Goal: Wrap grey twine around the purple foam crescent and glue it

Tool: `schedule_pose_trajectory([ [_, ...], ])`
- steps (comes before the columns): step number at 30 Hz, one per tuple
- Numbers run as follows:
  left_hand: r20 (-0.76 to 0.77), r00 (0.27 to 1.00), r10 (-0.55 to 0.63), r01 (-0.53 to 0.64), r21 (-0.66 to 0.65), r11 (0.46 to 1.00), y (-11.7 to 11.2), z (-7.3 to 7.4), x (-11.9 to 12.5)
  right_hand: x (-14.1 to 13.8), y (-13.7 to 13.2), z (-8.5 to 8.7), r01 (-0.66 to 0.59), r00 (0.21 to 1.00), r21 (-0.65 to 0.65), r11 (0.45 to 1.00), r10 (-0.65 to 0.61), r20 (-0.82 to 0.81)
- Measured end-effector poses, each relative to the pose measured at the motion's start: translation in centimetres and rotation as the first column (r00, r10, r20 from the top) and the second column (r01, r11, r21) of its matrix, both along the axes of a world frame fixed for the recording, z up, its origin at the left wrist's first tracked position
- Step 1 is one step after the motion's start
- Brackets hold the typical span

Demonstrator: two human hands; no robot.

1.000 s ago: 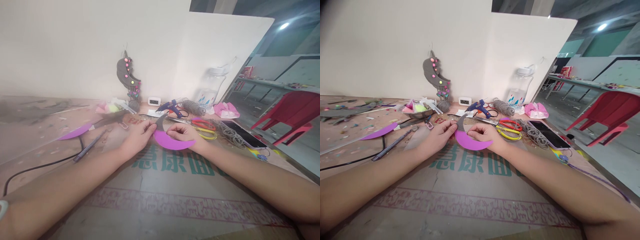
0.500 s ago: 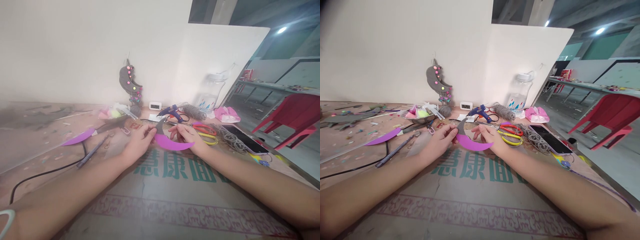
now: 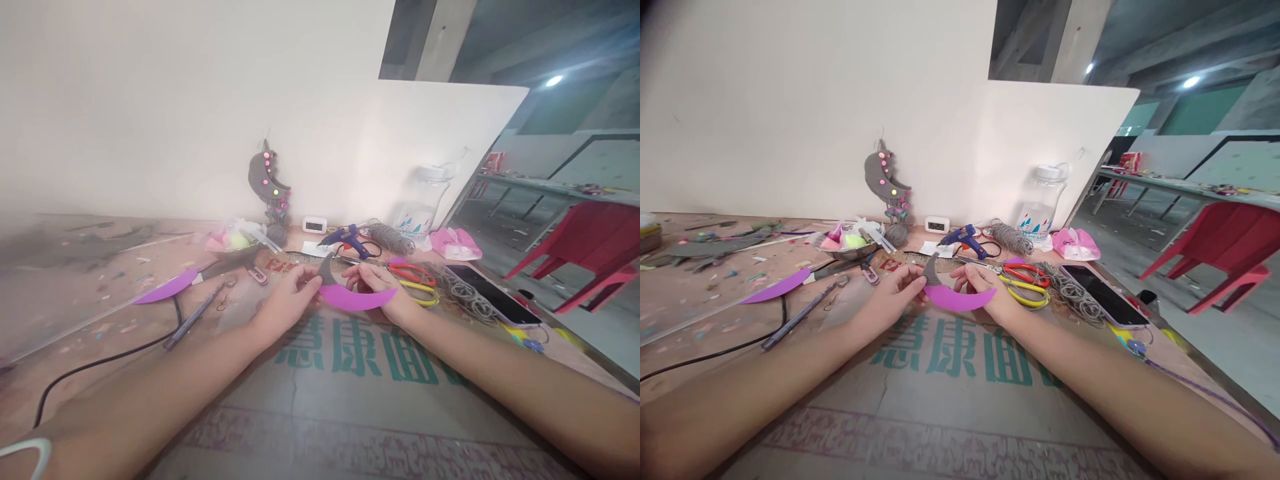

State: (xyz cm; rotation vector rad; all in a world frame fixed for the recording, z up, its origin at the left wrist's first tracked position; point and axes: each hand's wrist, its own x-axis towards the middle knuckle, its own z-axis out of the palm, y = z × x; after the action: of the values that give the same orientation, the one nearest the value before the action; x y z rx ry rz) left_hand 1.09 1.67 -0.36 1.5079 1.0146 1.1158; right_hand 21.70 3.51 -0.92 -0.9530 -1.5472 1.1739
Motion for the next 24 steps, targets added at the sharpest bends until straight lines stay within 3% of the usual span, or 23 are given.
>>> schedule_pose_trajectory([
  [5, 0.085, 0.996, 0.014, -0.008, -0.070, 0.998, 0.1, 0.0, 0.1, 0.3, 0.4, 0.3, 0.011, 0.991, 0.000, 1.000, -0.011, -0.130],
  [10, 0.093, 0.996, 0.006, -0.003, -0.032, 0.999, 0.0, 0.0, 0.0, 2.1, 1.8, 1.5, 0.020, 0.988, 0.000, 1.000, -0.020, -0.155],
  [13, 0.118, 0.993, -0.008, 0.011, -0.029, 1.000, 0.0, 0.0, 0.0, 3.3, 1.8, 2.6, -0.124, 0.992, -0.194, 0.973, 0.127, 0.001],
  [15, 0.141, 0.990, -0.010, 0.016, -0.038, 0.999, 0.0, 0.0, 0.0, 3.8, 1.3, 3.3, -0.238, 0.948, -0.371, 0.898, 0.298, 0.112],
  [17, 0.153, 0.988, -0.017, 0.022, -0.037, 0.999, 0.0, 0.0, 0.0, 3.9, 0.7, 4.2, -0.288, 0.884, -0.445, 0.848, 0.414, 0.218],
  [20, 0.147, 0.989, -0.024, 0.028, -0.025, 0.999, 0.0, 0.0, 0.0, 3.7, 0.2, 5.3, -0.277, 0.757, -0.381, 0.882, 0.445, 0.479],
  [22, 0.117, 0.993, -0.024, 0.026, -0.016, 1.000, 0.0, 0.0, 0.0, 3.8, 0.3, 6.1, -0.211, 0.677, -0.296, 0.932, 0.358, 0.644],
  [24, 0.074, 0.997, -0.013, 0.013, 0.000, 1.000, 0.0, -0.2, -0.1, 4.0, 0.4, 6.9, -0.126, 0.669, -0.183, 0.975, 0.219, 0.710],
])
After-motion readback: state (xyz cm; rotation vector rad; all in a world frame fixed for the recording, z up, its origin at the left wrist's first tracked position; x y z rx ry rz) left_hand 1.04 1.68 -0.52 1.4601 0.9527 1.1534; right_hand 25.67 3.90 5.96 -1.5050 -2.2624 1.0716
